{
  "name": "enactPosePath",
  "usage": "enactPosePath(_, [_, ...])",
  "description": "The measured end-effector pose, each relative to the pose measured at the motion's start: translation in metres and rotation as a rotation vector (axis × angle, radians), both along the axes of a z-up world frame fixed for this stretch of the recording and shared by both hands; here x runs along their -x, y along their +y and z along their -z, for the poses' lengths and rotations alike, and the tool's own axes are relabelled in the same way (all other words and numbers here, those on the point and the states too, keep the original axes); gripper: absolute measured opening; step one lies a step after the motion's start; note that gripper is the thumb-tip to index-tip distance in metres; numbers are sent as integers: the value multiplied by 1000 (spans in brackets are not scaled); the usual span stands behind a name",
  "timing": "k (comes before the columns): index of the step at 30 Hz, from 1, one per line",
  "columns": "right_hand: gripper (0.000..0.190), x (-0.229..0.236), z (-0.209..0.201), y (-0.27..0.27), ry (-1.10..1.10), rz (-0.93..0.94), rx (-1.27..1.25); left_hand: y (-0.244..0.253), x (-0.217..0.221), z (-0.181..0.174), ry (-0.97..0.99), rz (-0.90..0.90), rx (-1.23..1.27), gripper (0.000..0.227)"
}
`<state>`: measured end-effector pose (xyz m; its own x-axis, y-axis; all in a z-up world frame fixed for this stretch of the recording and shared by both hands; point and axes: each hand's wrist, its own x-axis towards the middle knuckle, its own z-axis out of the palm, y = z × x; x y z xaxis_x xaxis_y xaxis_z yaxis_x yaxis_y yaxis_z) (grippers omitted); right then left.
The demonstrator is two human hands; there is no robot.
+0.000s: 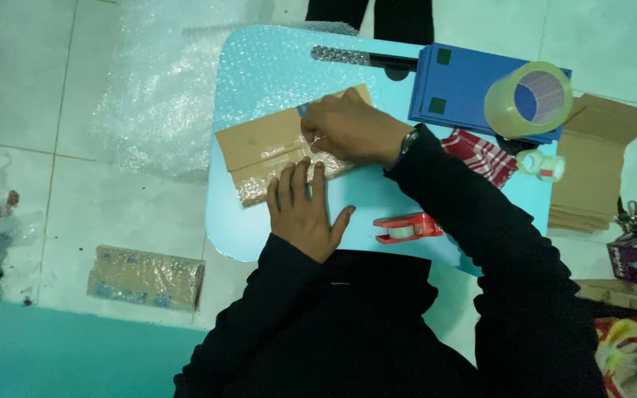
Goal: Wrapping a small cardboard box with bubble wrap and securing it with small pieces of tape.
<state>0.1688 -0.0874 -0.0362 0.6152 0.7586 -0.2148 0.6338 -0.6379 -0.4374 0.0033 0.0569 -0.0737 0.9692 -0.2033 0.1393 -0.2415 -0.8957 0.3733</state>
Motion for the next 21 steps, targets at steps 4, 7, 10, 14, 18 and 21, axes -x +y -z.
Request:
enactPosePath(4, [23, -3, -9, -5, 70, 22, -118, 1, -3, 2, 21, 6, 24, 81])
enactPosePath(7, [22, -6, 9, -12, 82, 11, -155, 2, 0, 1, 34, 4, 25, 82])
enactPosePath(10, [19, -8, 9, -14, 87, 10, -151, 3, 2, 2, 24, 6, 28, 84])
enactPosePath(14, [32, -9, 5, -10, 54, 3, -142, 4, 1, 4, 28, 19, 32, 88])
enactPosePath(18, [36, -5, 8, -10, 27, 10, -141, 4, 3, 12, 45, 19, 58, 89])
enactPosePath(21, [30, -4, 15, -14, 41, 32, -96, 8, 6, 7, -13, 20, 94, 84])
